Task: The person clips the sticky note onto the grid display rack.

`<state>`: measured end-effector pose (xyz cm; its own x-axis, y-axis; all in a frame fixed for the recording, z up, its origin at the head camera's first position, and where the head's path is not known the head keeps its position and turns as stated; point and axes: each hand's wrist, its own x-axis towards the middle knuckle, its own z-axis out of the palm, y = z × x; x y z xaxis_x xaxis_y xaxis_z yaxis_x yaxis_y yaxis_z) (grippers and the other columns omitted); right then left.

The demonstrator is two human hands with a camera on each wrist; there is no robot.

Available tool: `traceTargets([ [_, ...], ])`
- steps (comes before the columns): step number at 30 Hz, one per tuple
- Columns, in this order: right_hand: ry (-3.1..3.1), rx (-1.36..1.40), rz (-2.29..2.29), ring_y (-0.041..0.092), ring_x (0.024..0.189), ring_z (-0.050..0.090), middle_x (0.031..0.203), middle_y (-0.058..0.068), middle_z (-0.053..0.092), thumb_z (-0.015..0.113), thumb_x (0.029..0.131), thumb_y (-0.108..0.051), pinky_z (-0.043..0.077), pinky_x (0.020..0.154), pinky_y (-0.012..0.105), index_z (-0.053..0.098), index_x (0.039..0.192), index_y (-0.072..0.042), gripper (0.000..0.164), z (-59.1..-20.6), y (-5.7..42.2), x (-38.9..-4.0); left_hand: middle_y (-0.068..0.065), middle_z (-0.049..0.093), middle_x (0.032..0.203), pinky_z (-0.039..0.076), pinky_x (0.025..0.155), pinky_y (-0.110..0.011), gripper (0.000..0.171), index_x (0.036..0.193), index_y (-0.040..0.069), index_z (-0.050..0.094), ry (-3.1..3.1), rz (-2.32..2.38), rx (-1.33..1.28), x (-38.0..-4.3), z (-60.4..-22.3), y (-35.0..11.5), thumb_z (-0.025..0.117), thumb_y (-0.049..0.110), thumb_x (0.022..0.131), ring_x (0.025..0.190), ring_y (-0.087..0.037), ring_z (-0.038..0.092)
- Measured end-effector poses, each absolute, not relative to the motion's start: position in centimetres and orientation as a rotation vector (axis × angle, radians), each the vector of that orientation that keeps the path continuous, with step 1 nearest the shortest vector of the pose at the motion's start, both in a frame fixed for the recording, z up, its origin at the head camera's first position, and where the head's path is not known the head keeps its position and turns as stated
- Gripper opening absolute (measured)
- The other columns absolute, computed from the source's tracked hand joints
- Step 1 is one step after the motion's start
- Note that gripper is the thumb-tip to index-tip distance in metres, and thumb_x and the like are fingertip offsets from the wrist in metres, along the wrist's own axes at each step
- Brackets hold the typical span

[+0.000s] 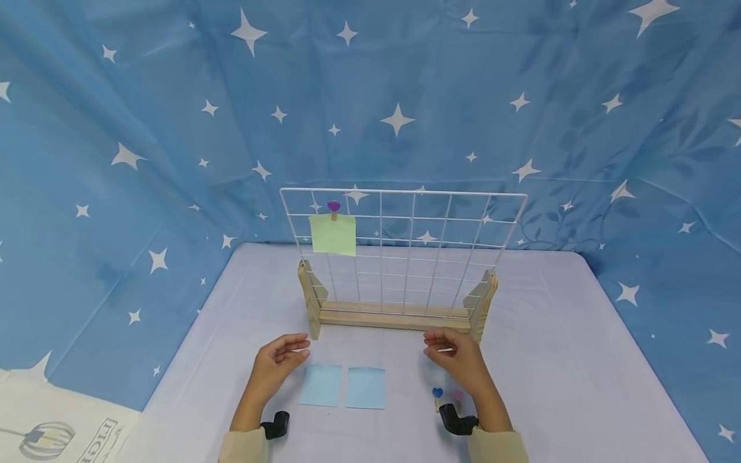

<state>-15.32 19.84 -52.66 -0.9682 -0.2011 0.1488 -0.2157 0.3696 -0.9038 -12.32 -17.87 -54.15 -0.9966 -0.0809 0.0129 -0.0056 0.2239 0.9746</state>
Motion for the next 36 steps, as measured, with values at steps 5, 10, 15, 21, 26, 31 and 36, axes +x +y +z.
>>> traceTargets([
  [5,-2.629,0.337,1.704,0.007,0.09,0.067,0.104,0.014,0.072,0.075,0.085,0.0,0.057,0.077,0.024,0.069,0.107,0.001,0.022,-53.3,20.1,-14.7,-0.012,0.071,0.115,0.053,0.086,-0.022,0.033,0.119,0.003,0.069,-2.46,-1.898,0.136,-11.8,-54.7,-17.7,0.077,0.011,0.087,0.103,-0.02,0.067],
  [10,-2.662,0.304,1.712,0.009,0.091,0.067,0.105,0.015,0.072,0.074,0.086,0.001,0.056,0.078,0.024,0.069,0.107,0.002,0.022,-53.7,20.5,-14.2,-0.016,0.071,0.114,0.053,0.084,-0.021,0.03,0.116,-0.001,0.069,-2.472,-1.911,0.155,-10.9,-53.0,-17.3,0.075,0.005,0.087,0.102,-0.024,0.068],
  [15,-2.657,0.329,1.717,0.014,0.091,0.069,0.104,0.017,0.072,0.075,0.086,-0.001,0.056,0.078,0.023,0.069,0.107,0.002,0.022,-54.0,20.8,-13.8,-0.019,0.07,0.114,0.054,0.082,-0.021,0.029,0.116,-0.002,0.068,-2.481,-1.934,0.146,-10.5,-52.3,-17.4,0.074,0.005,0.088,0.099,-0.024,0.068],
  [21,-2.663,0.358,1.723,0.014,0.091,0.068,0.104,0.016,0.072,0.075,0.086,-0.002,0.056,0.079,0.024,0.069,0.108,0.002,0.023,-54.5,21.2,-13.6,-0.017,0.07,0.115,0.054,0.082,-0.019,0.032,0.118,0.0,0.068,-2.5,-1.924,0.18,-11.3,-55.1,-18.1,0.075,0.01,0.089,0.101,-0.023,0.068],
  [26,-2.707,0.326,1.753,0.013,0.093,0.068,0.107,0.015,0.072,0.075,0.087,-0.006,0.055,0.082,0.024,0.069,0.109,0.001,0.024,-54.8,21.7,-13.5,-0.011,0.072,0.113,0.053,0.083,-0.019,0.033,0.117,0.003,0.069,-2.532,-1.915,0.161,-11.8,-56.4,-18.6,0.077,0.017,0.088,0.102,-0.021,0.068],
  [31,-2.762,0.315,1.824,0.021,0.098,0.068,0.112,0.016,0.07,0.075,0.088,-0.009,0.054,0.083,0.023,0.068,0.113,0.002,0.028,-55.1,22.2,-13.4,-0.009,0.072,0.112,0.053,0.084,-0.02,0.031,0.116,0.005,0.07,-2.568,-1.899,0.128,-11.9,-56.7,-19.0,0.076,0.018,0.089,0.104,-0.022,0.067],
  [36,-2.828,0.365,1.853,0.03,0.102,0.068,0.116,0.019,0.069,0.075,0.088,-0.011,0.056,0.076,0.023,0.067,0.116,0.003,0.032,-55.3,22.8,-13.5,-0.009,0.072,0.112,0.054,0.082,-0.02,0.029,0.116,0.006,0.07,-2.594,-1.878,0.123,-12.0,-56.7,-19.2,0.075,0.017,0.09,0.103,-0.021,0.067],
])
